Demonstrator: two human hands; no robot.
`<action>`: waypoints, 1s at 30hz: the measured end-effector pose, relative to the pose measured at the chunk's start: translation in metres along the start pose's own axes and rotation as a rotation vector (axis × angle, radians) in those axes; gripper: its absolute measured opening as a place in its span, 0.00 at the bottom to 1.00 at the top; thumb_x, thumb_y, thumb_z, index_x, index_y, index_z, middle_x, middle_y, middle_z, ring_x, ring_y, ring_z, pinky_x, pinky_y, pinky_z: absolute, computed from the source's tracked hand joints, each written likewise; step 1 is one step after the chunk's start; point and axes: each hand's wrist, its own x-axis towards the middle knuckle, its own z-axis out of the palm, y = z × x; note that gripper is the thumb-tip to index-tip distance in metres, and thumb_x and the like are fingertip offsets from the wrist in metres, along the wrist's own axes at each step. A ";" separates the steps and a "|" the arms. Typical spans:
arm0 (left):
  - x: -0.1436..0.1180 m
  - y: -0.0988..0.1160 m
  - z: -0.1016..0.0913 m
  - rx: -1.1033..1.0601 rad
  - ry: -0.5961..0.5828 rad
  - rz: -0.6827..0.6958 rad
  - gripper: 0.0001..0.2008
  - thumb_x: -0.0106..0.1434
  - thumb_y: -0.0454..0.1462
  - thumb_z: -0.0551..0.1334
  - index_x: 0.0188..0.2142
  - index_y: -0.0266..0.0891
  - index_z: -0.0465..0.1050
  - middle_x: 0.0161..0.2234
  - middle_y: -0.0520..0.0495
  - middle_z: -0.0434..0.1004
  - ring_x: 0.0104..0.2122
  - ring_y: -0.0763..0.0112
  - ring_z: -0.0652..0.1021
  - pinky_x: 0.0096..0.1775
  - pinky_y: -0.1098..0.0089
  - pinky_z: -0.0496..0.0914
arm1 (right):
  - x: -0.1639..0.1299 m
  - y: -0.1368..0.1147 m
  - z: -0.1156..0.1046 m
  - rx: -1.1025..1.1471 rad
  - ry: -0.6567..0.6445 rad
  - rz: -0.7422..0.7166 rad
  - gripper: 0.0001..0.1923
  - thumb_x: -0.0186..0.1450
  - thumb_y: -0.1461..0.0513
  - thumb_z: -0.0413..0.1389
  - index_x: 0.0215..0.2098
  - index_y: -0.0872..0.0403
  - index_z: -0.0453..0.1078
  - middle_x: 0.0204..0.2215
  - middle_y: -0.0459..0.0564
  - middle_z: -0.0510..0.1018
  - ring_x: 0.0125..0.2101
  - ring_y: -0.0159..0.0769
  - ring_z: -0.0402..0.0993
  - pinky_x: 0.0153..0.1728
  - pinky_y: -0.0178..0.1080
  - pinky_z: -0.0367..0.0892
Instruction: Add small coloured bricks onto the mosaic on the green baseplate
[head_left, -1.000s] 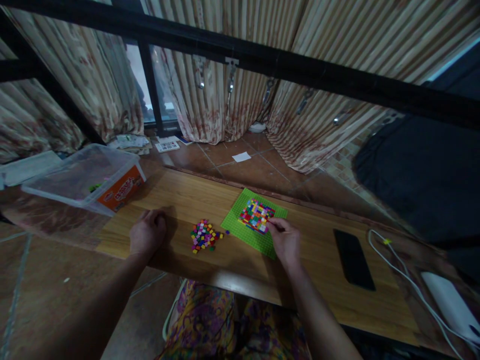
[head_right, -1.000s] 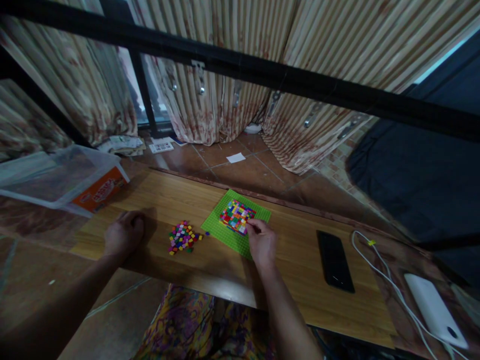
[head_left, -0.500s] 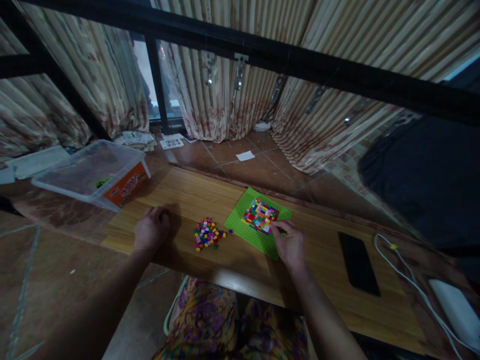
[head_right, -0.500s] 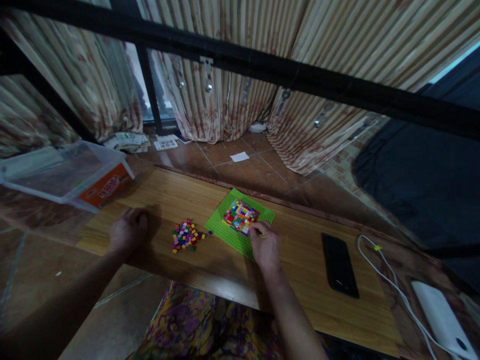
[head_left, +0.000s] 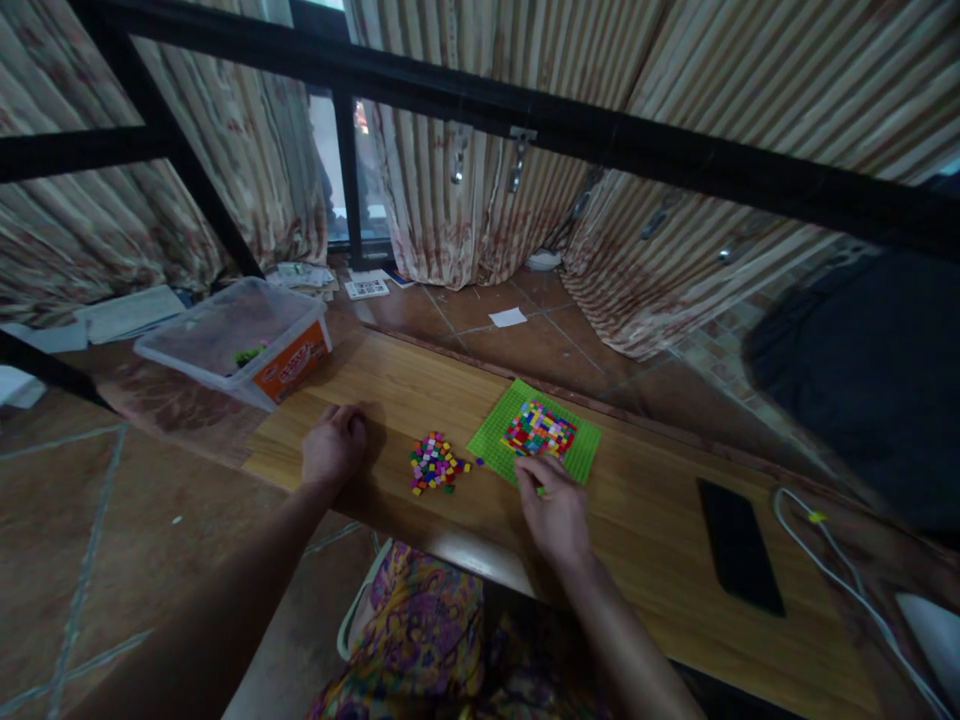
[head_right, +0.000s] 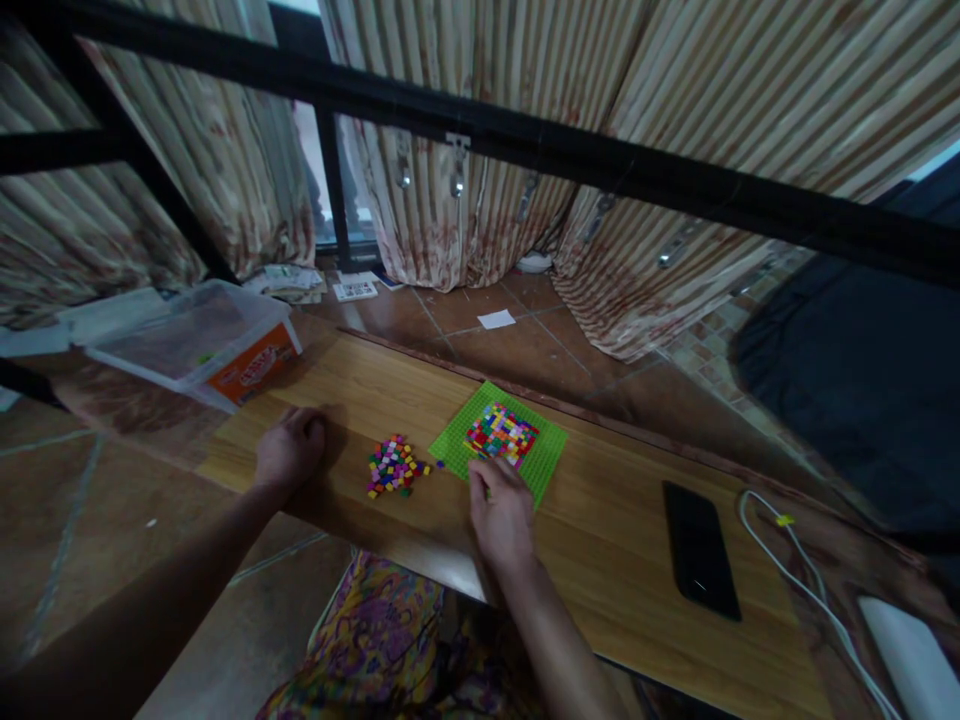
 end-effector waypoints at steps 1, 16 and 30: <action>0.000 0.000 0.000 -0.003 0.001 -0.001 0.16 0.64 0.38 0.50 0.42 0.40 0.75 0.42 0.44 0.76 0.40 0.63 0.77 0.36 0.68 0.67 | -0.001 -0.007 0.009 0.003 -0.057 -0.010 0.11 0.68 0.63 0.50 0.37 0.51 0.75 0.34 0.49 0.79 0.35 0.36 0.75 0.40 0.37 0.68; 0.001 -0.002 0.000 -0.013 -0.005 -0.002 0.16 0.64 0.39 0.49 0.42 0.41 0.75 0.42 0.46 0.76 0.39 0.63 0.77 0.35 0.68 0.66 | 0.002 -0.020 0.052 -0.093 -0.128 0.094 0.10 0.66 0.66 0.50 0.33 0.52 0.73 0.33 0.50 0.77 0.36 0.38 0.74 0.39 0.36 0.66; 0.004 -0.004 0.001 0.024 -0.013 0.003 0.18 0.64 0.41 0.48 0.42 0.42 0.75 0.43 0.44 0.76 0.38 0.61 0.77 0.34 0.66 0.67 | -0.005 0.049 -0.033 0.058 0.200 0.352 0.14 0.66 0.57 0.51 0.40 0.55 0.76 0.37 0.54 0.80 0.37 0.40 0.77 0.40 0.41 0.69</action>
